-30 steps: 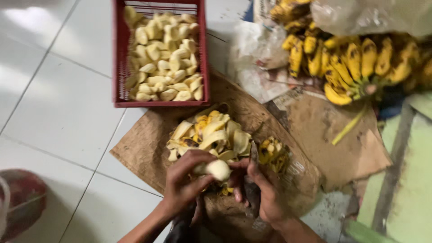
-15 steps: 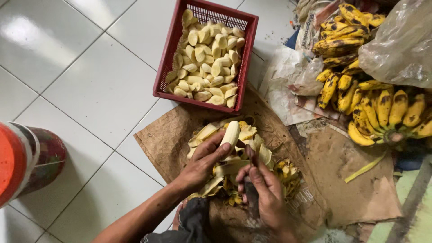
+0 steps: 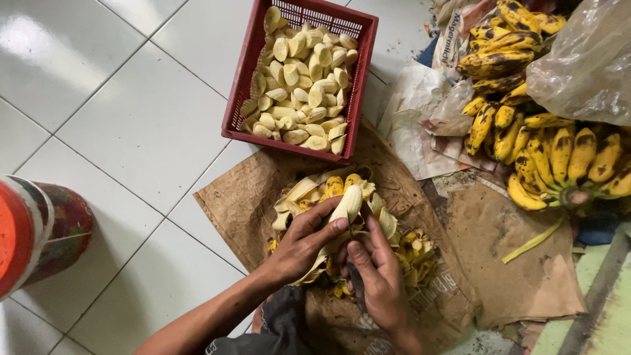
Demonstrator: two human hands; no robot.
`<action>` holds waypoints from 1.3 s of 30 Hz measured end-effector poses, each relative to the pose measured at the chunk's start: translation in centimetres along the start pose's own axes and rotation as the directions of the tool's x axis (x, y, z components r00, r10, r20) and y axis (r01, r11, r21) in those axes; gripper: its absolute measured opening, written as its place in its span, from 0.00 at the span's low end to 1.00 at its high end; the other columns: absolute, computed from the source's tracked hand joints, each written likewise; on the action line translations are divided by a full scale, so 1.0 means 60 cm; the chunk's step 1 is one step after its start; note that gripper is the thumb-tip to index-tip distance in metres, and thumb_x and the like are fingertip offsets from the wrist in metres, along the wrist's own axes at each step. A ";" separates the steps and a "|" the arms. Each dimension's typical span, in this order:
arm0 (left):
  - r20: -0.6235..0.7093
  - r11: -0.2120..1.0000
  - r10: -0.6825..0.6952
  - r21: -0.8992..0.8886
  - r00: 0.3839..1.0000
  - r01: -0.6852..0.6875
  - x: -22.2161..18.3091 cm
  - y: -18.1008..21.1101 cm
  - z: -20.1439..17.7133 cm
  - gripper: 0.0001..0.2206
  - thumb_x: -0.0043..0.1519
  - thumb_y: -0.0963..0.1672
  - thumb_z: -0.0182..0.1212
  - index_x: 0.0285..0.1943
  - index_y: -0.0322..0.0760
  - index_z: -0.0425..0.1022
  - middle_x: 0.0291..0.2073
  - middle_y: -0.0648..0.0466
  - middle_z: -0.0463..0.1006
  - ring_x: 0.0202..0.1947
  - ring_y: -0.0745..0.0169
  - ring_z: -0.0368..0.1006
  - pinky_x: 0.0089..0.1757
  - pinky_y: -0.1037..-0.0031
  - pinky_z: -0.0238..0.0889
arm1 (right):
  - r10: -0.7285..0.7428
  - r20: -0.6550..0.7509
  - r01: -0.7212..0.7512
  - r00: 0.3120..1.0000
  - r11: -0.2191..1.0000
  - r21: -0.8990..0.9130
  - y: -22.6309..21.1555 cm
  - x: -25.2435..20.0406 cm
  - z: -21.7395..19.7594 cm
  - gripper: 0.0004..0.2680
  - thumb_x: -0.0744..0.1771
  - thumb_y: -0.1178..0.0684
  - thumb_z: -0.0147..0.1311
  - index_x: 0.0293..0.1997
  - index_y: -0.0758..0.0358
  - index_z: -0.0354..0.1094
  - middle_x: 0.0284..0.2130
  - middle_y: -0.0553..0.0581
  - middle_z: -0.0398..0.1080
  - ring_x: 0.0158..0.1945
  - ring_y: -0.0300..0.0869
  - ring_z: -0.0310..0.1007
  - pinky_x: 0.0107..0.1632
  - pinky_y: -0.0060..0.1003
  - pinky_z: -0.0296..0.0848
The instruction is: The person peels ripe bananas using a knife and places the peeled fruit into a red plastic basket. The person repeatedly picks bananas from a bunch, removes the peel, and deposits the fruit into the basket while sitting on the floor.
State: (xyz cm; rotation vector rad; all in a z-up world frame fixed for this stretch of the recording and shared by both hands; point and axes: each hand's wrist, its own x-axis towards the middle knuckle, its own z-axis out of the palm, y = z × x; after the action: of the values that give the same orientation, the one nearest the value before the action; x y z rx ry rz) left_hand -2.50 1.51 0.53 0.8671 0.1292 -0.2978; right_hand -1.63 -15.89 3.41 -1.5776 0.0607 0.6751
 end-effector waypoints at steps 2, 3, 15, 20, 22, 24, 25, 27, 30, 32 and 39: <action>-0.013 0.998 0.029 0.049 0.999 -0.028 0.003 -0.004 -0.001 0.25 0.70 0.47 0.57 0.74 0.30 0.64 0.46 0.53 0.76 0.37 0.73 0.72 0.38 0.79 0.69 | 0.007 0.000 -0.007 1.000 1.000 0.000 0.005 0.001 -0.003 0.27 0.69 0.45 0.48 0.76 0.68 0.45 0.31 0.54 0.70 0.27 0.36 0.66 0.27 0.30 0.68; -0.019 0.996 0.043 0.074 0.999 -0.041 0.005 -0.009 -0.003 0.25 0.70 0.47 0.57 0.74 0.30 0.64 0.48 0.54 0.76 0.40 0.76 0.72 0.41 0.81 0.70 | 0.011 -0.001 -0.011 1.000 1.000 0.000 0.007 0.001 -0.004 0.26 0.70 0.45 0.48 0.75 0.69 0.49 0.31 0.54 0.70 0.27 0.36 0.64 0.27 0.30 0.67; -0.387 0.980 -0.194 -0.106 0.902 0.166 0.135 0.043 -0.017 0.21 0.68 0.53 0.51 0.56 0.30 0.73 0.39 0.50 0.77 0.39 0.62 0.72 0.43 0.70 0.66 | 0.098 -0.033 -0.096 0.995 0.994 0.043 -0.001 0.070 -0.015 0.26 0.69 0.48 0.45 0.78 0.50 0.42 0.31 0.54 0.72 0.24 0.37 0.66 0.22 0.31 0.67; -0.153 0.974 0.099 -0.188 0.983 -0.127 0.208 0.049 -0.071 0.21 0.72 0.48 0.48 0.65 0.25 0.65 0.51 0.46 0.75 0.50 0.58 0.70 0.54 0.65 0.65 | 0.010 -0.046 -0.004 0.999 0.992 0.128 -0.018 0.063 -0.032 0.27 0.69 0.47 0.47 0.79 0.54 0.42 0.30 0.54 0.70 0.25 0.33 0.67 0.23 0.27 0.69; -0.129 0.984 0.116 -0.122 0.985 -0.132 0.179 0.014 -0.073 0.23 0.69 0.44 0.53 0.73 0.29 0.62 0.59 0.48 0.76 0.60 0.62 0.71 0.61 0.72 0.61 | -0.025 -0.044 0.031 0.999 0.990 0.140 -0.022 0.060 -0.034 0.27 0.69 0.46 0.47 0.79 0.55 0.41 0.31 0.53 0.70 0.25 0.33 0.67 0.24 0.27 0.69; -0.107 0.994 0.107 0.009 0.988 -0.107 0.139 -0.013 -0.065 0.25 0.70 0.44 0.54 0.75 0.29 0.61 0.59 0.49 0.75 0.58 0.61 0.70 0.58 0.71 0.62 | -0.028 -0.040 0.034 0.999 0.988 0.148 -0.024 0.057 -0.033 0.28 0.69 0.45 0.48 0.80 0.55 0.40 0.31 0.53 0.70 0.25 0.33 0.67 0.24 0.27 0.68; -0.098 0.993 0.099 0.071 0.990 -0.092 0.118 -0.021 -0.057 0.26 0.70 0.45 0.55 0.77 0.28 0.61 0.60 0.49 0.75 0.58 0.61 0.69 0.57 0.70 0.63 | -0.020 -0.046 0.025 0.999 0.993 0.111 -0.024 0.054 -0.031 0.29 0.69 0.44 0.48 0.80 0.54 0.38 0.31 0.52 0.71 0.25 0.33 0.67 0.24 0.27 0.68; -0.102 0.987 0.029 0.158 0.994 -0.012 0.088 -0.018 -0.035 0.27 0.68 0.46 0.54 0.77 0.35 0.58 0.60 0.53 0.75 0.59 0.63 0.71 0.57 0.72 0.65 | -0.015 -0.047 0.017 0.999 0.999 0.029 -0.027 0.053 -0.028 0.30 0.68 0.44 0.47 0.79 0.52 0.35 0.31 0.52 0.71 0.25 0.34 0.68 0.24 0.28 0.69; -0.080 0.993 -0.036 0.109 0.996 0.045 0.068 0.014 -0.003 0.28 0.70 0.46 0.56 0.81 0.37 0.60 0.53 0.47 0.75 0.45 0.57 0.69 0.48 0.66 0.67 | -0.029 -0.018 0.029 0.999 0.999 0.040 -0.034 0.055 -0.018 0.31 0.68 0.44 0.49 0.80 0.54 0.34 0.31 0.51 0.70 0.26 0.32 0.68 0.25 0.28 0.68; -0.073 0.996 -0.045 0.070 0.996 0.050 0.062 0.026 0.010 0.28 0.70 0.46 0.56 0.81 0.37 0.62 0.49 0.45 0.75 0.37 0.57 0.68 0.43 0.67 0.68 | -0.076 -0.003 0.076 0.997 0.996 0.040 -0.029 0.053 -0.014 0.31 0.69 0.43 0.48 0.80 0.55 0.33 0.31 0.50 0.69 0.25 0.31 0.66 0.24 0.27 0.66; -0.116 0.996 -0.030 0.085 0.993 0.040 0.045 -0.001 0.006 0.24 0.68 0.46 0.57 0.74 0.34 0.66 0.52 0.55 0.77 0.44 0.74 0.70 0.42 0.79 0.65 | -0.172 0.028 0.172 0.985 0.985 -0.029 0.017 0.060 -0.031 0.29 0.71 0.44 0.47 0.80 0.62 0.35 0.52 0.60 0.75 0.54 0.40 0.75 0.58 0.35 0.73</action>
State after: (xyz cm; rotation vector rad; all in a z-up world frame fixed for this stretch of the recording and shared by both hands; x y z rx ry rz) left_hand 0.02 0.66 0.09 0.9692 0.2399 -0.2885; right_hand 1.60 -16.52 0.80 -1.5834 -0.1042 0.5623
